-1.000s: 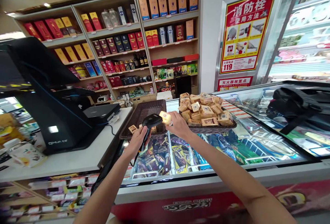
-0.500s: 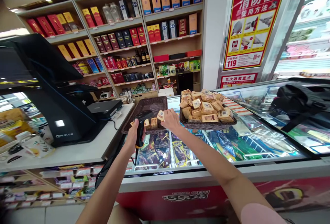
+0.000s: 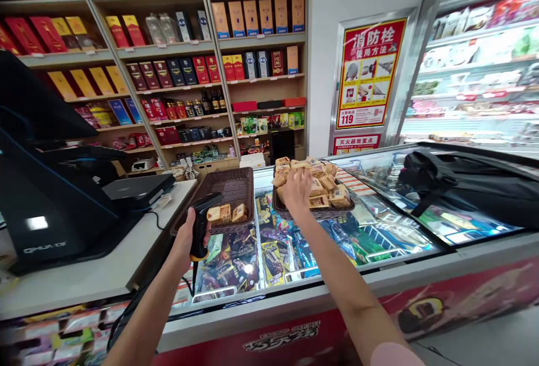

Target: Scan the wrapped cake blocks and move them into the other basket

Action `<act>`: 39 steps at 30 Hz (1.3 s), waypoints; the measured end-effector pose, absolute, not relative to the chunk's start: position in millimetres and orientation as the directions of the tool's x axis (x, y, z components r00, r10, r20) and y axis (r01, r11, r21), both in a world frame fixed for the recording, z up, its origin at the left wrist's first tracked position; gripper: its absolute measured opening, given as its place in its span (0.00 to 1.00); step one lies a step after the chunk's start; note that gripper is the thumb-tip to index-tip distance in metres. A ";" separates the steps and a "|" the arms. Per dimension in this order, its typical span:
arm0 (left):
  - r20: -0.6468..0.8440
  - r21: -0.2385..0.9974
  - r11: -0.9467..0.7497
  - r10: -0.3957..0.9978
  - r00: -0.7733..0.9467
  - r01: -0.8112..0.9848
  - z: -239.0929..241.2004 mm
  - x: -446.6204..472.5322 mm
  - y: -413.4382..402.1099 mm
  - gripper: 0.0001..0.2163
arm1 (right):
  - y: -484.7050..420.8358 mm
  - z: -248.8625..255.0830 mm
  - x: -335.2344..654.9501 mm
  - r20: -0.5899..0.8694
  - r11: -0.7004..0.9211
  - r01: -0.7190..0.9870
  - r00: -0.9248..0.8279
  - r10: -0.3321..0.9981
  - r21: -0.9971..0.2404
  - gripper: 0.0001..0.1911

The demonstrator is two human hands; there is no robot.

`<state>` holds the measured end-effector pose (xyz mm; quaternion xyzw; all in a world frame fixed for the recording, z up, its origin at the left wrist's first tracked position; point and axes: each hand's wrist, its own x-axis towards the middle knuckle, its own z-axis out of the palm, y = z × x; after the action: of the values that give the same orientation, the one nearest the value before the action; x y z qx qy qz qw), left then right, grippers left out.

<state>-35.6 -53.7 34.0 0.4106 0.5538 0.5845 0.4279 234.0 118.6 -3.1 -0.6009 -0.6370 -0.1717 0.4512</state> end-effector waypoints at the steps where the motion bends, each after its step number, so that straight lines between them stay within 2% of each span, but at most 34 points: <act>1: 0.002 0.999 -0.016 0.956 -0.293 -0.048 33.2 -32.6 -51.9 0.30 | 123.4 -5.4 251.0 0.774 0.153 0.920 0.204 0.600 -0.361 0.21; 4: 0.006 0.997 -0.026 0.963 -0.269 -0.073 30.4 -21.0 -44.6 0.30 | 132.3 -20.5 287.1 0.686 0.004 0.888 0.353 0.637 -0.460 0.26; 7: 0.019 0.994 -0.044 0.971 -0.240 -0.100 27.7 -9.9 -37.5 0.30 | 131.3 -35.7 301.3 0.594 -0.053 0.874 0.372 0.714 -0.483 0.27; 9: 0.022 0.995 -0.043 0.975 -0.220 -0.092 26.9 -4.5 -35.7 0.30 | 127.2 -40.4 302.5 0.602 -0.019 0.886 0.330 0.727 -0.463 0.28; 12: 0.008 0.997 -0.021 0.982 -0.188 -0.069 27.9 -0.1 -39.3 0.29 | 119.6 -41.7 296.4 0.697 0.099 0.910 0.235 0.678 -0.403 0.30; 16: -0.022 0.998 0.012 0.988 -0.151 -0.067 30.2 1.9 -49.4 0.28 | 106.2 -44.2 278.9 0.805 0.265 0.908 0.118 0.581 -0.324 0.25; 23: 0.035 0.999 -0.033 0.993 -0.112 0.017 20.9 10.6 -53.8 0.27 | 73.5 -45.7 248.1 0.835 0.407 0.858 0.045 0.548 -0.313 0.24; 29: 0.181 0.980 -0.171 0.979 -0.090 0.104 9.0 23.9 -50.9 0.26 | 56.9 -46.7 235.8 0.822 0.467 0.835 -0.032 0.568 -0.290 0.25; 39: 0.193 0.968 -0.188 0.981 -0.013 0.165 12.8 35.1 -56.3 0.26 | 51.2 -52.0 233.6 0.818 0.486 0.825 -0.051 0.572 -0.289 0.24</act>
<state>35.1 -56.3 12.8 0.5775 0.4962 0.5104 0.3997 233.6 51.2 -52.0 -0.4898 -0.7131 -0.1302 0.4844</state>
